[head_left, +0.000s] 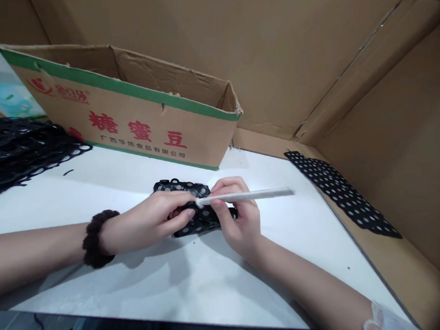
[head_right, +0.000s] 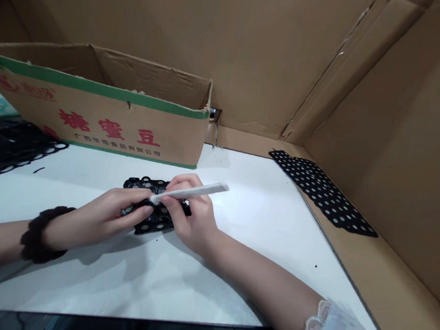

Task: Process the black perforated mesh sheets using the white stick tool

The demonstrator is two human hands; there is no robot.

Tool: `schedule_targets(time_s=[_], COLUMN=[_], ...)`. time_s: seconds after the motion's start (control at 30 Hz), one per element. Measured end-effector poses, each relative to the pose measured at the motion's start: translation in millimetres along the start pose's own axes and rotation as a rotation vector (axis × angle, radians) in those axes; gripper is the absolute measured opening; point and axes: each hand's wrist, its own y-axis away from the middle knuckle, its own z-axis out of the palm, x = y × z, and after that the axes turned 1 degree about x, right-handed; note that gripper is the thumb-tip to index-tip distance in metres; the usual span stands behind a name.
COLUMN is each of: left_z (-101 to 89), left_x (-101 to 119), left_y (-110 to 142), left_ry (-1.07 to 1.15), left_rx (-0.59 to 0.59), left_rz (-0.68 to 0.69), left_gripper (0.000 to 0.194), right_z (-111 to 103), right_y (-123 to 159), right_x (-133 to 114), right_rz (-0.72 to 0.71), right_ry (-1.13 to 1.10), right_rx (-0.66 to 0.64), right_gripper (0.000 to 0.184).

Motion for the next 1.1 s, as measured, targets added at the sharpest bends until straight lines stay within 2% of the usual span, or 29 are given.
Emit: schedule_targets(time_s=[0.2, 0.43, 0.6, 0.83, 0.93, 1.1], left_z=[0.9, -0.1, -3.3, -2.4, -2.6, -3.8], left_x=[-0.7, 1.4, 5.6, 2.4, 1.4, 0.2], left_y=[-0.6, 1.1, 0.3, -2.2, -1.8, -0.1], left_ry=[-0.059, 0.021, 0.167, 0.281, 0.258, 0.087], left_rx=[0.014, -0.049, -0.073, -0.099, -0.111, -0.119], left_rz=[0.017, -0.070, -0.087, -0.150, -0.142, -0.076], left_gripper=[0.022, 0.023, 0.026, 0.030, 0.032, 0.031], right_z=[0.2, 2.0, 2.1, 1.8, 1.8, 2.4], right_y=[1.1, 6.7, 4.9, 5.8, 6.1, 5.3], right_x=[-0.9, -0.9, -1.3, 0.6, 0.9, -0.1], right_rz=[-0.041, -0.095, 0.008, 0.071, 0.070, 0.023], right_ry=[0.046, 0.102, -0.017, -0.045, -0.038, -0.018], right_rx=[-0.043, -0.058, 0.058, 0.085, 0.089, 0.081], right_gripper=[0.009, 0.007, 0.008, 0.009, 0.009, 0.010])
